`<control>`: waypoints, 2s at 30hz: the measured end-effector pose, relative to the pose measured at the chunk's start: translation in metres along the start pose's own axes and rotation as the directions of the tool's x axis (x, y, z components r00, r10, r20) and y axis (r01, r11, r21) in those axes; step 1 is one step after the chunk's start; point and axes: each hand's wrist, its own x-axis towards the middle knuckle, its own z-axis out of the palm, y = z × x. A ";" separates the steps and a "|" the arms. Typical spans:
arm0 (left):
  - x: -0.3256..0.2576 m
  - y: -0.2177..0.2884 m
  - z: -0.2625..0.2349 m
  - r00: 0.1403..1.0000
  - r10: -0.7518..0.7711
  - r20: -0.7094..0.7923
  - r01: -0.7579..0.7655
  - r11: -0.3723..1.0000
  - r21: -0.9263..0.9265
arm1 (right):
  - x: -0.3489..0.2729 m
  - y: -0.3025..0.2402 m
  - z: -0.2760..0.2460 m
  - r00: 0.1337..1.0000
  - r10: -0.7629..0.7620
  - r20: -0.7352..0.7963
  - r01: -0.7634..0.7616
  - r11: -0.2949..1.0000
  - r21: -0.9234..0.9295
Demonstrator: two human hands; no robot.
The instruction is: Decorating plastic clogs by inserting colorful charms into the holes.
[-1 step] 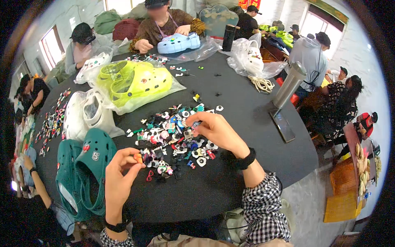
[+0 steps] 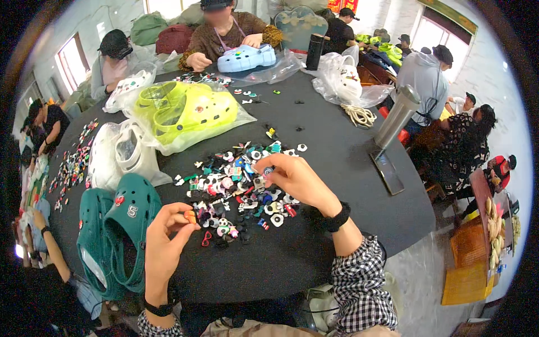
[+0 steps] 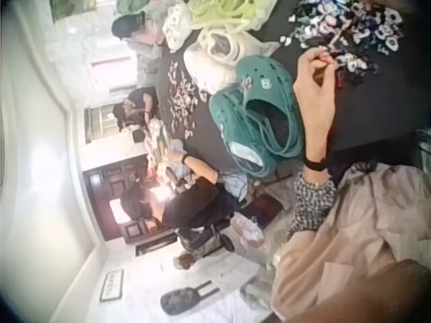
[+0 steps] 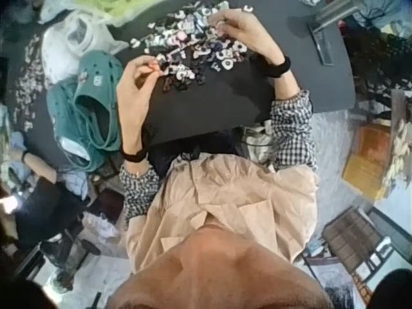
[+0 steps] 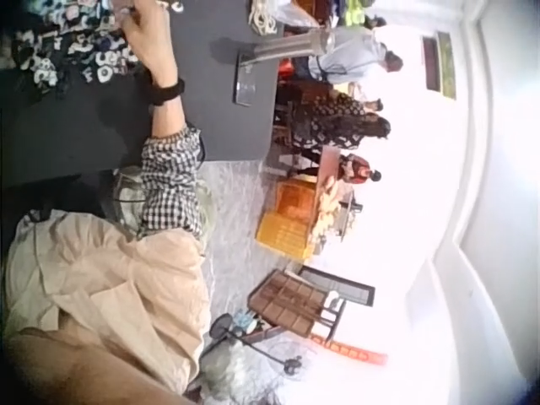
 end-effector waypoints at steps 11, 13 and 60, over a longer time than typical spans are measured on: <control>0.000 -0.013 0.000 0.997 0.056 -0.053 -0.049 0.991 0.127 | 0.006 -0.019 0.037 0.937 -0.268 0.223 0.337 0.861 -0.380; 0.002 -0.008 0.000 0.998 0.044 -0.041 -0.039 0.991 0.129 | 0.008 -0.036 0.043 0.937 -0.240 0.252 0.332 0.834 -0.441; 0.023 -0.015 0.013 0.978 0.127 0.163 -0.195 0.828 0.526 | -0.007 -0.027 -0.016 0.988 -0.151 0.002 0.146 0.946 -0.290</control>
